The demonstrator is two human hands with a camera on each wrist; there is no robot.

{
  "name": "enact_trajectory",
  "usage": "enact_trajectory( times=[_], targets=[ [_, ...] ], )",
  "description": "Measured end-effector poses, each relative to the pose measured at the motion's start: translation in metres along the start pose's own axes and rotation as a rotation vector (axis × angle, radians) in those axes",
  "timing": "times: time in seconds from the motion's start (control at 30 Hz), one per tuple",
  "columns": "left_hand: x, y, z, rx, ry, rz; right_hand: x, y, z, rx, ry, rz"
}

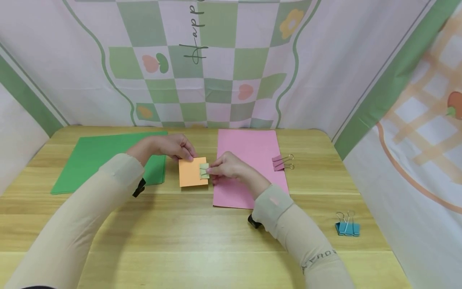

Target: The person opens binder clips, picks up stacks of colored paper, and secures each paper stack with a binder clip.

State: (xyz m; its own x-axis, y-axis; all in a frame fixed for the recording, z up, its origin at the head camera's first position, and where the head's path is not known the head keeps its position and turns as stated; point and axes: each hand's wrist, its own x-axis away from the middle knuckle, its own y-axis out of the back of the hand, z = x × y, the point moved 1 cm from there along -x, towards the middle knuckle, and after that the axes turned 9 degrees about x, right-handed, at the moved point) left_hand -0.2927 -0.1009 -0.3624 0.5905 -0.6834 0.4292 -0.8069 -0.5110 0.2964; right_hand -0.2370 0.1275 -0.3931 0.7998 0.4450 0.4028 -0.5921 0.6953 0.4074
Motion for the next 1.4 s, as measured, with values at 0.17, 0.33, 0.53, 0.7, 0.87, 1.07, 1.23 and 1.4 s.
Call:
enact_trajectory(
  times=[0.17,0.33,0.53,0.7,0.87,1.07,1.23,1.4],
  targets=[
    [-0.001,-0.002,-0.001,-0.010,-0.013,0.008,-0.001,-0.001,0.002,0.007,-0.010,0.015],
    [0.000,-0.003,-0.002,-0.003,-0.009,-0.003,-0.001,-0.002,0.001,0.006,-0.009,0.022],
    [0.001,-0.002,0.001,0.009,-0.006,-0.008,-0.002,-0.004,0.001,0.006,-0.006,0.046],
    [0.001,0.000,0.004,0.042,0.011,-0.025,-0.003,-0.004,0.001,0.024,0.012,0.019],
    [0.001,0.000,0.002,0.058,0.023,-0.040,-0.004,-0.003,0.000,0.034,0.010,0.016],
    [0.000,-0.002,0.002,0.034,-0.006,-0.031,-0.001,0.000,-0.001,0.041,-0.009,0.045],
    [0.000,-0.002,0.003,0.028,-0.018,-0.034,0.002,0.005,-0.006,-0.008,0.024,0.081],
    [0.002,-0.002,0.004,0.023,-0.046,0.000,0.012,0.015,-0.012,-0.058,0.065,0.075]
  ],
)
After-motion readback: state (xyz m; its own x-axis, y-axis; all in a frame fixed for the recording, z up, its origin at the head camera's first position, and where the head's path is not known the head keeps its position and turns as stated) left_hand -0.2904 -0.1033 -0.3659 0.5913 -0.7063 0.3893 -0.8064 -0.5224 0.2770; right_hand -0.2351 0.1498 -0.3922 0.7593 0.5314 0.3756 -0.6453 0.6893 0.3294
